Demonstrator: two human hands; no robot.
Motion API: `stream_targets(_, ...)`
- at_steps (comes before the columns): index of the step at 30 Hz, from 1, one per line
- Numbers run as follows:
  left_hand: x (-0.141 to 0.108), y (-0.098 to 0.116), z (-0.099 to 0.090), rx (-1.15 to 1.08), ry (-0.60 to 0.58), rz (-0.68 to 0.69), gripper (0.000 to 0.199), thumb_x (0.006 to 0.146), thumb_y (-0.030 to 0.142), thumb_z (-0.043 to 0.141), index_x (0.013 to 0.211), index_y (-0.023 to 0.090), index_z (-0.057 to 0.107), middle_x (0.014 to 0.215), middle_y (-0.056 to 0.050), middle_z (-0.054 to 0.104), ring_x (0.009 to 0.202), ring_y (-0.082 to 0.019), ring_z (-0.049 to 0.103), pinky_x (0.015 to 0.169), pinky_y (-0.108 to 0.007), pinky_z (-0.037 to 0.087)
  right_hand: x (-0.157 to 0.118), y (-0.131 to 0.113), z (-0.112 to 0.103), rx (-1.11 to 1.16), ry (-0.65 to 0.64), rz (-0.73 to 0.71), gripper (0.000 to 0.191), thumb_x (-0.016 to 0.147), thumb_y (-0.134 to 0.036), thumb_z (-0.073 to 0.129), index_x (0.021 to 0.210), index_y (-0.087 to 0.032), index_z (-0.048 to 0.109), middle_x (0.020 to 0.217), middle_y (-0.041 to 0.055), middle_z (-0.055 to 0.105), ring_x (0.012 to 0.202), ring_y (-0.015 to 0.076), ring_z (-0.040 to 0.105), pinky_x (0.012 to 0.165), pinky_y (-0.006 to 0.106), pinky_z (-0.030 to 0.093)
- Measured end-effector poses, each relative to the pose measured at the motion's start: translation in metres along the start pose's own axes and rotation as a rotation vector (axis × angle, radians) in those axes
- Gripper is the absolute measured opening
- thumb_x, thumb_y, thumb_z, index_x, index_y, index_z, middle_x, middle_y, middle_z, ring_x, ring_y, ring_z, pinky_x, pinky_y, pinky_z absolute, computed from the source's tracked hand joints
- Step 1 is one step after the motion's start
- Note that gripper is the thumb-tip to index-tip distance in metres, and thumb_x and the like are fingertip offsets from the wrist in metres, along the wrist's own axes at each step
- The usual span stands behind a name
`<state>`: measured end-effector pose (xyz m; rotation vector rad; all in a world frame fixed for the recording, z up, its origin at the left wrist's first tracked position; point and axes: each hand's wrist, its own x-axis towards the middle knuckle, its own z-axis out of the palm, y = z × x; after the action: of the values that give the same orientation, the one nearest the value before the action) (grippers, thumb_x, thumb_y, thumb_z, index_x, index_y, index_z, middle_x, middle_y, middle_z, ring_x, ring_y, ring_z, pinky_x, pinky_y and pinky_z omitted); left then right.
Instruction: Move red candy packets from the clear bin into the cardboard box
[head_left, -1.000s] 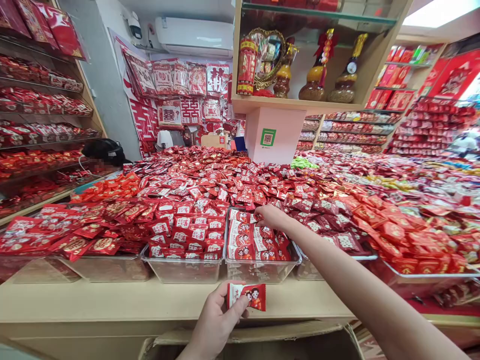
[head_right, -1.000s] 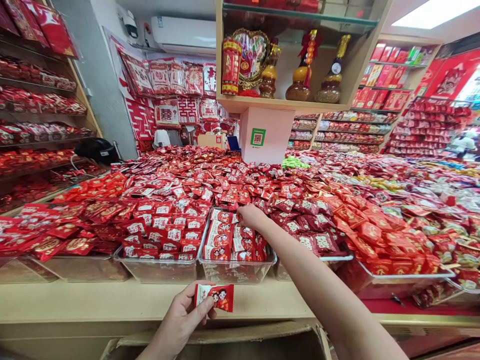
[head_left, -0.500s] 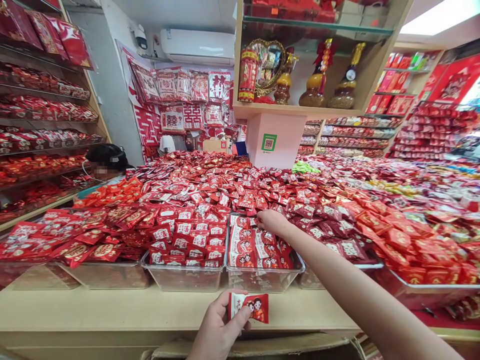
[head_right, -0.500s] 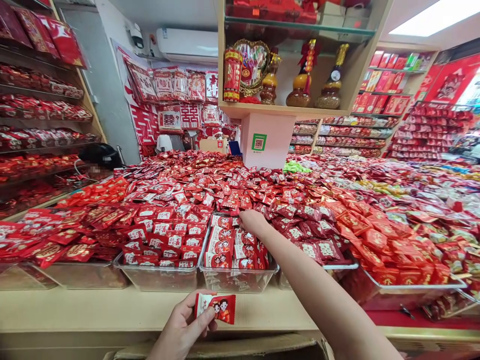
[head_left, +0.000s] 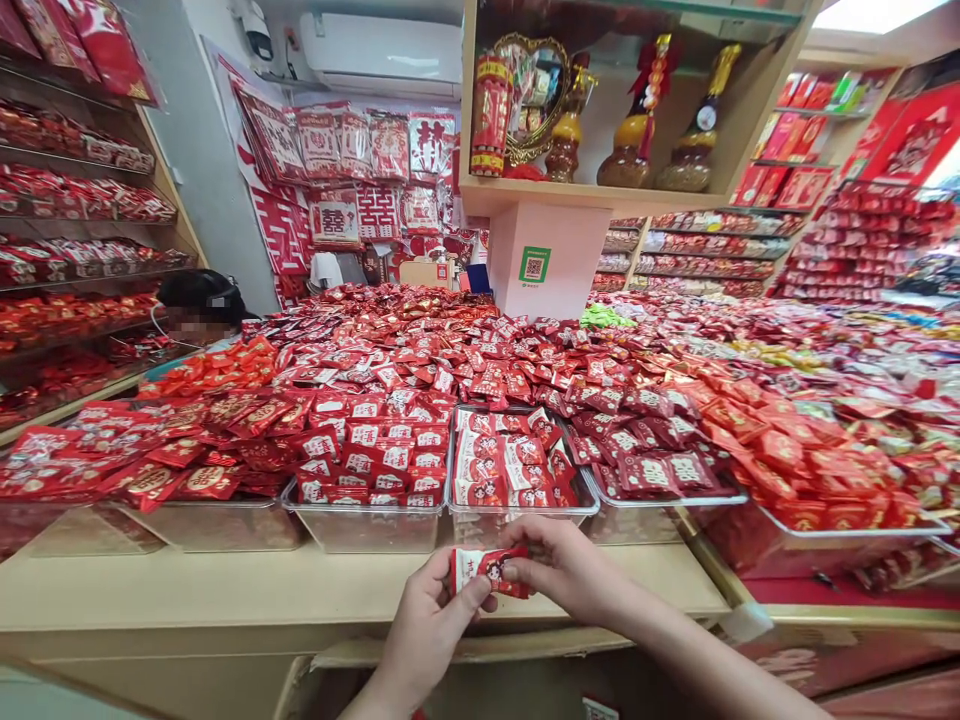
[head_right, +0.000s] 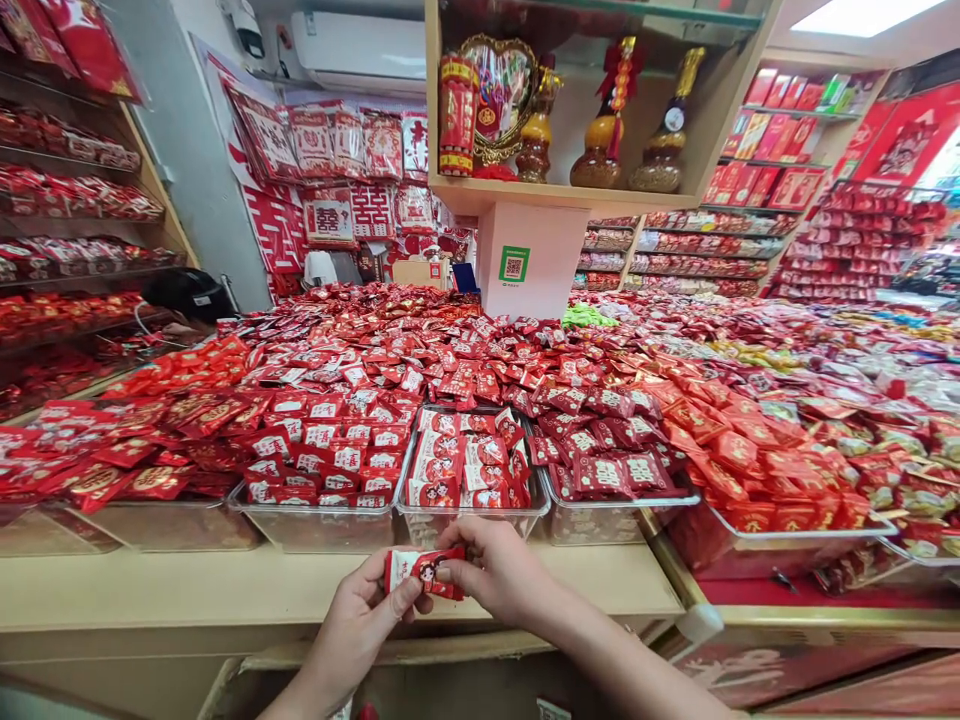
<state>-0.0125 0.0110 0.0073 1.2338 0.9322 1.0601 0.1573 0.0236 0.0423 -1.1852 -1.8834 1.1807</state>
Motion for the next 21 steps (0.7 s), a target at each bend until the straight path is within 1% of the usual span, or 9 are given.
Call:
stream_targets(3,0.0,0.0,0.001,-0.043,-0.004,-0.002,0.031,0.075,0.034,0.054,0.099,0.014,0.056,0.076,-0.006,0.066,0.061,-0.014,0.057,0.053,-0.022,0.043,0.001,0.005,-0.001,0.136,-0.018,0.012,0.016,0.073,-0.029,0.053,0.081,-0.015,0.054,0.063,-0.0002,0.056,0.054,0.0099,0.051,0.05,0.021,0.041)
stream_targets(5,0.0,0.0,0.001,-0.066,0.014,0.001,0.034,0.075,0.034,0.053,0.104,0.015,0.053,0.08,-0.007,0.065,0.062,-0.015,0.058,0.053,-0.023,0.044,0.003,0.002,-0.011,0.068,-0.019,-0.005,0.019,0.075,-0.03,0.051,0.083,-0.015,0.056,0.065,0.0011,0.059,0.056,0.0111,0.053,0.052,0.022,0.043)
stream_targets(7,0.0,0.0,0.002,-0.074,0.047,0.009,0.034,0.075,0.033,0.054,0.104,0.015,0.053,0.081,-0.006,0.065,0.062,-0.014,0.059,0.052,-0.023,0.044,0.01,-0.003,-0.027,-0.164,0.048,-0.053,0.019,0.077,-0.028,0.047,0.085,-0.015,0.059,0.072,0.003,0.063,0.064,0.0132,0.055,0.06,0.024,0.043)
stream_targets(10,0.0,0.003,0.003,-0.071,0.069,0.007,0.03,0.075,0.033,0.054,0.1,0.015,0.055,0.081,-0.005,0.065,0.06,-0.014,0.058,0.051,-0.022,0.042,0.035,-0.008,-0.056,-0.681,0.208,-0.105,0.02,0.079,-0.022,0.044,0.086,-0.017,0.062,0.086,0.0051,0.065,0.081,0.0173,0.055,0.075,0.027,0.039)
stream_targets(11,-0.001,0.004,0.004,-0.066,0.064,0.006,0.029,0.075,0.033,0.054,0.098,0.015,0.056,0.081,-0.005,0.065,0.061,-0.014,0.058,0.051,-0.022,0.042,0.046,-0.008,-0.065,-0.847,0.217,-0.099,0.02,0.079,-0.021,0.044,0.086,-0.018,0.063,0.088,0.0055,0.065,0.085,0.0188,0.053,0.077,0.028,0.037)
stream_targets(13,-0.001,0.005,0.004,-0.055,0.057,0.004,0.029,0.075,0.033,0.054,0.097,0.015,0.057,0.078,-0.005,0.065,0.06,-0.014,0.058,0.051,-0.022,0.042,0.067,-0.004,-0.076,-1.098,0.161,-0.078,0.019,0.078,-0.02,0.046,0.086,-0.017,0.063,0.088,0.0067,0.065,0.087,0.0203,0.051,0.079,0.028,0.035)
stream_targets(16,-0.002,0.005,0.004,-0.054,0.063,-0.007,0.03,0.074,0.035,0.055,0.097,0.016,0.057,0.075,-0.003,0.065,0.06,-0.014,0.058,0.051,-0.022,0.042,0.091,0.003,-0.081,-1.243,0.075,-0.078,0.015,0.075,-0.018,0.049,0.082,-0.016,0.062,0.085,0.0085,0.065,0.083,0.0201,0.052,0.081,0.028,0.033)
stream_targets(18,-0.002,0.004,0.003,-0.055,0.058,-0.013,0.03,0.075,0.035,0.054,0.098,0.016,0.057,0.074,-0.003,0.065,0.06,-0.014,0.058,0.052,-0.022,0.042,0.098,0.008,-0.08,-1.255,0.073,-0.075,0.014,0.074,-0.018,0.05,0.079,-0.015,0.062,0.084,0.0094,0.065,0.082,0.0207,0.053,0.081,0.029,0.032)
stream_targets(21,-0.001,0.001,0.002,-0.056,0.048,-0.012,0.03,0.075,0.035,0.053,0.098,0.015,0.056,0.074,-0.004,0.064,0.06,-0.013,0.058,0.051,-0.022,0.042,0.103,0.015,-0.081,-1.27,0.095,-0.047,0.015,0.075,-0.019,0.048,0.08,-0.015,0.062,0.082,0.0105,0.064,0.085,0.0227,0.051,0.077,0.029,0.035)
